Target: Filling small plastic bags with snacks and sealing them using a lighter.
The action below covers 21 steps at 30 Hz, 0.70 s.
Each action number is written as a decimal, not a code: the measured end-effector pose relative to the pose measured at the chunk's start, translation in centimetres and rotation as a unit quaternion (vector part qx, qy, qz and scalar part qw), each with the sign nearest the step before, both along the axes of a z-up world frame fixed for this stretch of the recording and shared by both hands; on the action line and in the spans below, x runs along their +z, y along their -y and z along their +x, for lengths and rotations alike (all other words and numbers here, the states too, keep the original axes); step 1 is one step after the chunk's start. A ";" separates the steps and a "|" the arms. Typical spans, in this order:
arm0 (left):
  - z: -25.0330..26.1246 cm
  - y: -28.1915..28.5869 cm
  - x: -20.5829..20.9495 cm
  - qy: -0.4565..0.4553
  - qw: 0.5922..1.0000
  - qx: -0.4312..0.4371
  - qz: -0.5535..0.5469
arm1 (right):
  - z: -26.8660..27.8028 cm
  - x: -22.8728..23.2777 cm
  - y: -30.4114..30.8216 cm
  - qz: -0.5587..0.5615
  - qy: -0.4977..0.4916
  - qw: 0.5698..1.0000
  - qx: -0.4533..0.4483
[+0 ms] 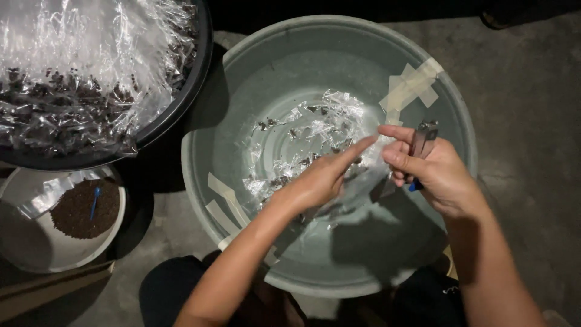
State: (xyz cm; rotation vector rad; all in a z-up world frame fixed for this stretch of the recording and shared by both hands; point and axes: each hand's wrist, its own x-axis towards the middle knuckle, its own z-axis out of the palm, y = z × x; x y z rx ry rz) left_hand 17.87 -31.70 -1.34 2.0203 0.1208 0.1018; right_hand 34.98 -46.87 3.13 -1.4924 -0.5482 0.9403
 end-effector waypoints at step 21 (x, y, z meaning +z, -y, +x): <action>2.0 3.6 -14.2 -0.220 0.970 -0.036 -0.096 | -2.0 2.5 1.0 -0.026 0.228 0.967 -0.108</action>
